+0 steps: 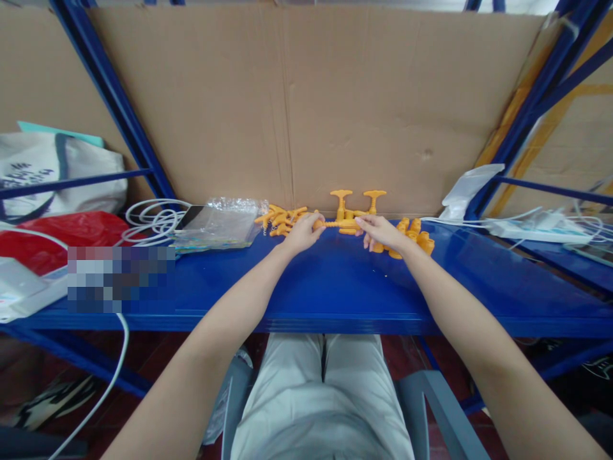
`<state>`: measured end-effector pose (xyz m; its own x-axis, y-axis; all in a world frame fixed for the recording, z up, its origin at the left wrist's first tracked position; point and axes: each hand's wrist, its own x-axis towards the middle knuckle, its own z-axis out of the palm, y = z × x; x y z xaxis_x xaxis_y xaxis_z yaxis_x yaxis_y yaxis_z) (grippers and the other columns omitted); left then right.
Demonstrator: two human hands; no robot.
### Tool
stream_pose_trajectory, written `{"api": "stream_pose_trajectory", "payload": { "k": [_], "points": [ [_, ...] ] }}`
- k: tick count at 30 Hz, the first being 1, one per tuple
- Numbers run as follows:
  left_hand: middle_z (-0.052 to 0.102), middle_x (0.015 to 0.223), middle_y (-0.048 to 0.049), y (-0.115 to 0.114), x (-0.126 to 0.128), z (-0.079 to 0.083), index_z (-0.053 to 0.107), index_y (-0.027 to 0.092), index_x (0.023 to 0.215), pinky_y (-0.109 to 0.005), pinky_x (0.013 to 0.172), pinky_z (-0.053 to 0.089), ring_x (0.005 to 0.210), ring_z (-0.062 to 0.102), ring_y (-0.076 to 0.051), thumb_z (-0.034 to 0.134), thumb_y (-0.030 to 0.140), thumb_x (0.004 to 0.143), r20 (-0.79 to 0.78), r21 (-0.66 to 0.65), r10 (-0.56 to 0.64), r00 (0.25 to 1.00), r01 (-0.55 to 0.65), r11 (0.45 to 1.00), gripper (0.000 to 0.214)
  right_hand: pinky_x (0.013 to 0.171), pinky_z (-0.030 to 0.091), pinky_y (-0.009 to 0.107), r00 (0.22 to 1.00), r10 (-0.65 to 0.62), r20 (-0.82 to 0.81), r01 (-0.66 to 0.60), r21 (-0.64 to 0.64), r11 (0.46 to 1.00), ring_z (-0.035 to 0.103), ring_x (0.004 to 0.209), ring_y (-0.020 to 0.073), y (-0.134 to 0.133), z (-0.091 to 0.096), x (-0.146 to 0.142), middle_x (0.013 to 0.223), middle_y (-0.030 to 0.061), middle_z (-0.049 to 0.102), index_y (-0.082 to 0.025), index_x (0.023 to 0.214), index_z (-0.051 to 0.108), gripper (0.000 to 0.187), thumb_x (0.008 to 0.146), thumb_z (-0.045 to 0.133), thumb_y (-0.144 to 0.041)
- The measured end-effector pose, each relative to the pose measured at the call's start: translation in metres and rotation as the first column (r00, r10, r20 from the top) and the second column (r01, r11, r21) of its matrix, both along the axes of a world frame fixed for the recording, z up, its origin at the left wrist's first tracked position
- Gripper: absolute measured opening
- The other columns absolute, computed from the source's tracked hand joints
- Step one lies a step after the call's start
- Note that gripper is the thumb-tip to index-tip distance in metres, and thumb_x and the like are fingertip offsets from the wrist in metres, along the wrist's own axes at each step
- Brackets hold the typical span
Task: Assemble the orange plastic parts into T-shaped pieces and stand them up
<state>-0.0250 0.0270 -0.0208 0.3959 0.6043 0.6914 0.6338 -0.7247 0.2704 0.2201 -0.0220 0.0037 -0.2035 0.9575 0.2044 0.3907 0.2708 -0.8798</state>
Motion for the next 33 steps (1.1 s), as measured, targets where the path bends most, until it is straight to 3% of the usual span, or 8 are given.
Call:
{"api": "stream_pose_trajectory", "payload": {
  "k": [3, 5, 8, 12, 20, 25, 29, 33],
  "points": [
    [0.072, 0.099, -0.0043, -0.001, -0.001, 0.001, 0.062, 0.021, 0.094, -0.037, 0.093, 0.054, 0.098, 0.068, -0.021, 0.061, 0.017, 0.085, 0.01, 0.005, 0.003, 1.0, -0.003, 1.0, 0.01, 0.04, 0.054, 0.024, 0.999, 0.019, -0.027, -0.019, 0.012, 1.0, 0.062, 0.046, 0.0111, 0.003, -0.005, 0.001, 0.085, 0.004, 0.071, -0.02, 0.13, 0.05, 0.041, 0.096, 0.063, -0.038],
    [0.072, 0.099, -0.0036, -0.001, -0.002, 0.001, 0.062, 0.022, 0.094, -0.037, 0.094, 0.054, 0.099, 0.068, -0.021, 0.061, 0.017, 0.085, 0.014, 0.006, 0.0, 1.0, 0.0, 1.0, 0.011, 0.041, 0.055, 0.023, 1.0, 0.015, -0.025, -0.014, 0.012, 1.0, 0.062, 0.047, 0.0101, 0.005, -0.007, 0.001, 0.089, 0.003, 0.07, -0.021, 0.133, 0.047, 0.042, 0.095, 0.063, -0.027],
    [0.072, 0.101, -0.004, -0.002, -0.002, 0.003, 0.062, 0.022, 0.095, -0.037, 0.094, 0.054, 0.1, 0.068, -0.021, 0.063, 0.016, 0.085, 0.012, -0.009, 0.013, 1.0, -0.013, 1.0, 0.012, 0.039, 0.051, 0.02, 0.999, 0.006, -0.035, -0.005, 0.016, 1.0, 0.058, 0.043, 0.0081, 0.005, -0.008, 0.0, 0.082, -0.0009, 0.067, -0.021, 0.122, 0.05, 0.033, 0.093, 0.063, -0.017],
    [0.072, 0.102, -0.005, -0.003, -0.001, 0.004, 0.061, 0.021, 0.094, -0.037, 0.095, 0.053, 0.101, 0.068, -0.021, 0.063, 0.016, 0.085, -0.005, -0.027, 0.01, 1.0, -0.01, 1.0, 0.01, 0.034, 0.044, 0.016, 0.999, 0.03, -0.03, -0.03, 0.001, 1.0, 0.051, 0.037, 0.0062, 0.002, -0.004, -0.002, 0.067, -0.0049, 0.062, -0.02, 0.097, 0.052, 0.011, 0.095, 0.063, -0.022],
    [0.072, 0.098, -0.0047, -0.004, 0.0, 0.002, 0.063, 0.021, 0.096, -0.037, 0.092, 0.054, 0.099, 0.068, -0.021, 0.062, 0.018, 0.085, 0.001, 0.01, -0.01, 1.0, 0.01, 1.0, 0.011, 0.034, 0.038, 0.014, 0.998, -0.043, 0.048, 0.045, -0.029, 0.999, 0.045, 0.033, 0.0058, -0.007, 0.006, -0.006, 0.044, -0.0031, 0.051, -0.02, 0.067, 0.049, 0.047, 0.102, 0.046, -0.051],
    [0.072, 0.098, -0.0045, -0.003, 0.0, 0.003, 0.063, 0.021, 0.095, -0.037, 0.093, 0.054, 0.098, 0.068, -0.021, 0.062, 0.018, 0.085, 0.016, -0.004, -0.011, 1.0, 0.011, 1.0, 0.01, 0.032, 0.038, 0.015, 0.997, -0.075, -0.001, 0.075, -0.047, 0.996, 0.048, 0.034, 0.0069, -0.008, 0.006, -0.008, 0.05, -0.0021, 0.056, -0.02, 0.079, 0.051, 0.042, 0.101, 0.046, -0.055],
    [0.072, 0.097, -0.0039, -0.001, -0.003, 0.001, 0.062, 0.022, 0.095, -0.036, 0.091, 0.054, 0.095, 0.068, -0.021, 0.062, 0.02, 0.085, 0.031, 0.006, 0.004, 1.0, -0.004, 1.0, 0.01, 0.038, 0.049, 0.018, 0.997, 0.009, -0.072, -0.01, -0.007, 1.0, 0.059, 0.043, 0.0086, -0.004, 0.001, -0.006, 0.069, -0.0032, 0.066, -0.021, 0.103, 0.053, 0.02, 0.096, 0.065, -0.036],
    [0.072, 0.095, -0.0035, 0.001, -0.005, 0.0, 0.063, 0.022, 0.095, -0.036, 0.089, 0.055, 0.094, 0.068, -0.021, 0.062, 0.021, 0.085, 0.032, 0.017, 0.017, 0.999, -0.018, 1.0, 0.011, 0.04, 0.05, 0.017, 0.996, 0.055, -0.074, -0.053, 0.037, 0.998, 0.059, 0.044, 0.0079, -0.002, -0.001, -0.004, 0.069, -0.0052, 0.067, -0.022, 0.104, 0.053, 0.023, 0.091, 0.071, -0.026]
  ]
}}
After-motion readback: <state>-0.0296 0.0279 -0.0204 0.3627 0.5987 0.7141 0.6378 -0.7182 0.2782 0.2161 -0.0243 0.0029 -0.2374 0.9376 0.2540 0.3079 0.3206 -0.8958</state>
